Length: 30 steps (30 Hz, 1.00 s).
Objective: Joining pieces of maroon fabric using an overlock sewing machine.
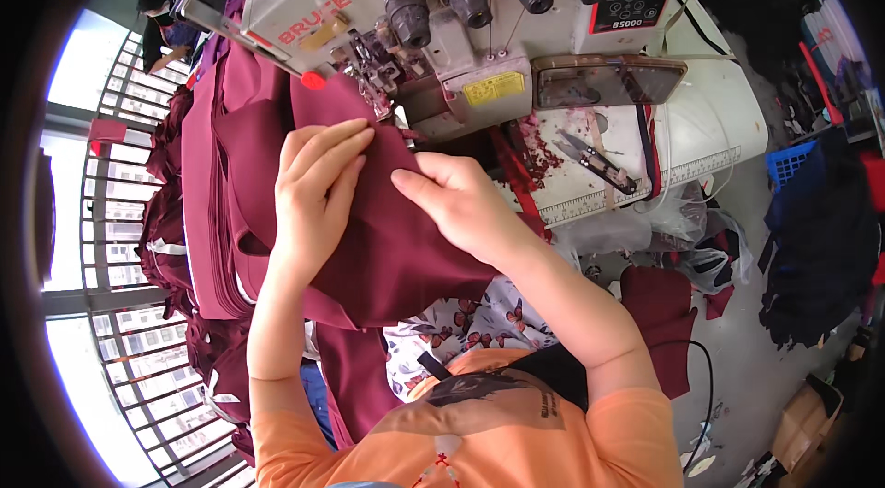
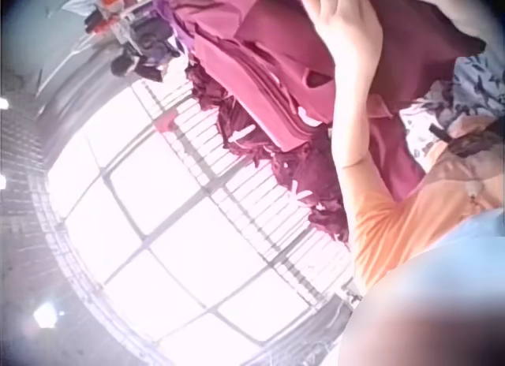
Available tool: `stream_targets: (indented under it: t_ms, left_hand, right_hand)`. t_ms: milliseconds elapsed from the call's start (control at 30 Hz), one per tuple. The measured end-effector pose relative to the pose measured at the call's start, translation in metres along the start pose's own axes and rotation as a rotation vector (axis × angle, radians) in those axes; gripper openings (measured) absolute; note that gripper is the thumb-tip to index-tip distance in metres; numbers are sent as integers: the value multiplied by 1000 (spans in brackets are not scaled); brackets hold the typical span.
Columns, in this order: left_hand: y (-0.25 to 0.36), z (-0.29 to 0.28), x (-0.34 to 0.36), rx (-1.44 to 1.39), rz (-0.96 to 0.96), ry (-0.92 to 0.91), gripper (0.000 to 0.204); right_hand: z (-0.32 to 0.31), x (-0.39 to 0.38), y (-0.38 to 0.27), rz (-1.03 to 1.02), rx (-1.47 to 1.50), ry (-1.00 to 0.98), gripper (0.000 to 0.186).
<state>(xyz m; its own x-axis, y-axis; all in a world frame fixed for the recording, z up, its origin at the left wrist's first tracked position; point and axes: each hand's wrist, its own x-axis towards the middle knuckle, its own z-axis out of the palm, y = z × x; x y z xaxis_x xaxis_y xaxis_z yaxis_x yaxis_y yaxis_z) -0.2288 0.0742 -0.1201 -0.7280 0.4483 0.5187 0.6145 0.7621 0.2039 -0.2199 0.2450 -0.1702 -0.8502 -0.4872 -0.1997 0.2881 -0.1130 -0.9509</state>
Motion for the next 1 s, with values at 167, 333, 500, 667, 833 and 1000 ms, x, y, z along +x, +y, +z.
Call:
stream_targets:
  t_ms: [167, 333, 500, 667, 833, 1000]
  left_hand:
    - [7, 11, 2, 45, 34, 53, 26]
    - [6, 15, -3, 84, 43, 85, 28]
    - [6, 14, -1, 65, 23, 88, 27]
    - [0, 11, 2, 8, -30, 44, 27]
    - [-19, 8, 7, -80, -22, 13, 26]
    - [-25, -4, 6, -132, -33, -80, 28]
  right_hand:
    - [-2, 2, 9, -1, 545, 39, 23]
    - [0, 4, 9, -32, 460, 76, 17]
    - [5, 6, 8, -101, 335, 172, 21]
    - [4, 3, 2, -47, 265, 148, 18]
    - [6, -5, -10, -102, -9, 88, 23]
    - [6, -6, -4, -237, -446, 129, 25]
